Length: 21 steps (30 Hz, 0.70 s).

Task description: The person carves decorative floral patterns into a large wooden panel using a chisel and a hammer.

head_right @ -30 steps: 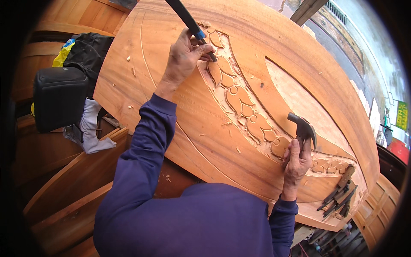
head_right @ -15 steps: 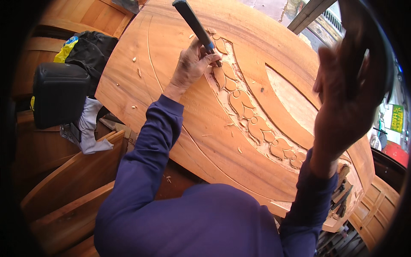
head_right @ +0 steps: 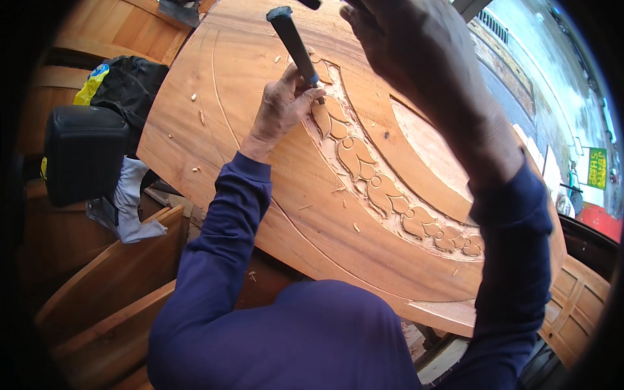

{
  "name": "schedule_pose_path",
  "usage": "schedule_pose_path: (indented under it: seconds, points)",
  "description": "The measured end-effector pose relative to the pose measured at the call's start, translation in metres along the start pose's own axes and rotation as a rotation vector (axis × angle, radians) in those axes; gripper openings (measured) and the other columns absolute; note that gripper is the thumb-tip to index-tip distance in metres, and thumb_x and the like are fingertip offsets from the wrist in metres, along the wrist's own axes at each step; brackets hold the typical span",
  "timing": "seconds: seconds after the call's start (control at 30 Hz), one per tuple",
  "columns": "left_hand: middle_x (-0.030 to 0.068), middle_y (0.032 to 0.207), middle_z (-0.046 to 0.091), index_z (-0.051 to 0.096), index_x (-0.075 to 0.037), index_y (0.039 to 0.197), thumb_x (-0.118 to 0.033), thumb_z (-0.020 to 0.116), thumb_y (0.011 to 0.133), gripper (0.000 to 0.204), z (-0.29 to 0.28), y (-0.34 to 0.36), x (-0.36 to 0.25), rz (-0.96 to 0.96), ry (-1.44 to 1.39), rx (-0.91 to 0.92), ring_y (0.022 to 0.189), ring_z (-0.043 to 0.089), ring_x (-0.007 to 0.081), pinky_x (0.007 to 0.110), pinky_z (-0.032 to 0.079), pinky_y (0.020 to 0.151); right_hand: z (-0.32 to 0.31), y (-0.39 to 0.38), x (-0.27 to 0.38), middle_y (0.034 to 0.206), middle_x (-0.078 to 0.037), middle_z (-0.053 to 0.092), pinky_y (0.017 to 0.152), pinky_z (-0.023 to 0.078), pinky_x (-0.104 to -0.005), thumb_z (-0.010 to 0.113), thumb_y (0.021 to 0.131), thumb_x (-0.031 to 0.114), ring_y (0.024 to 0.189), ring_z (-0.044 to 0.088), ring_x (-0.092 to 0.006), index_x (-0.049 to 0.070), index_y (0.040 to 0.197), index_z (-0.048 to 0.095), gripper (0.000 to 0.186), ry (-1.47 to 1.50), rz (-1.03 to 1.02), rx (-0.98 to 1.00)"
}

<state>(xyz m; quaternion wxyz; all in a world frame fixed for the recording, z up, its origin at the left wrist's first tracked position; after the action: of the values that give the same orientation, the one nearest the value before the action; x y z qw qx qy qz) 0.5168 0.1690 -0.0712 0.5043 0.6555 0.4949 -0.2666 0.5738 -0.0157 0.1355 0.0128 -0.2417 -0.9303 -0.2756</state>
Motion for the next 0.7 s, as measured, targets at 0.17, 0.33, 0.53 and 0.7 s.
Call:
schedule_pose_path:
  seconds: [0.17,0.33,0.53,0.7]
  points:
    - [0.0058,0.088,0.072,0.056,-0.003,0.126,0.005,0.075,0.094,0.038,0.003,0.000,-0.004,-0.045,0.017,-0.001,0.082,0.076,0.0157,0.029,0.061,0.070,-0.005,-0.014,0.012,0.102,-0.016,0.075,0.073,0.059,-0.0380,0.065,0.098,0.003,0.085,0.074,-0.0288,0.018,0.146,0.064,0.051,-0.070,0.095,0.082]
    - [0.0050,0.093,0.068,0.055,-0.003,0.115,0.004,0.076,0.094,0.030,0.002,-0.020,0.018,-0.203,-0.236,-0.199,0.090,0.073,0.0142,0.028,0.061,0.077,-0.012,-0.082,-0.010,0.130,-0.011,0.075,0.092,0.059,-0.0338,0.078,0.096,0.007,0.110,0.074,-0.0175,0.006,0.143,0.065,0.049,0.073,0.181,-0.300]
    - [0.0067,0.083,0.070,0.054,-0.001,0.114,0.000,0.075,0.096,0.028,0.007,0.003,-0.014,0.018,0.115,-0.070,0.073,0.074,0.0152,0.029,0.060,0.064,-0.035,-0.131,0.006,0.133,-0.011,0.073,0.099,0.055,-0.0320,0.081,0.092,0.001,0.114,0.070,-0.0153,0.000,0.140,0.065,0.050,-0.013,0.511,-0.322]
    - [0.0078,0.083,0.071,0.055,-0.004,0.119,0.000,0.075,0.094,0.032,0.014,0.002,-0.003,-0.232,-0.183,-0.242,0.068,0.075,0.0182,0.032,0.059,0.060,-0.045,-0.139,0.008,0.129,-0.010,0.075,0.097,0.055,-0.0296,0.082,0.092,0.003,0.109,0.070,-0.0131,0.000,0.138,0.067,0.049,-0.052,0.516,-0.283]
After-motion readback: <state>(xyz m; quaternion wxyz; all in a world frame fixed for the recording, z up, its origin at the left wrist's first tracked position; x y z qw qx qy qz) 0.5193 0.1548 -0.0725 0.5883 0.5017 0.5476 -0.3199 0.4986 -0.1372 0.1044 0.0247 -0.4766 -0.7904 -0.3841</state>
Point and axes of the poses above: each hand's wrist, its own y-axis towards the middle knuckle, its own z-axis out of the palm, x = y × z, the point moved 2 cm from there along y, towards the middle knuckle
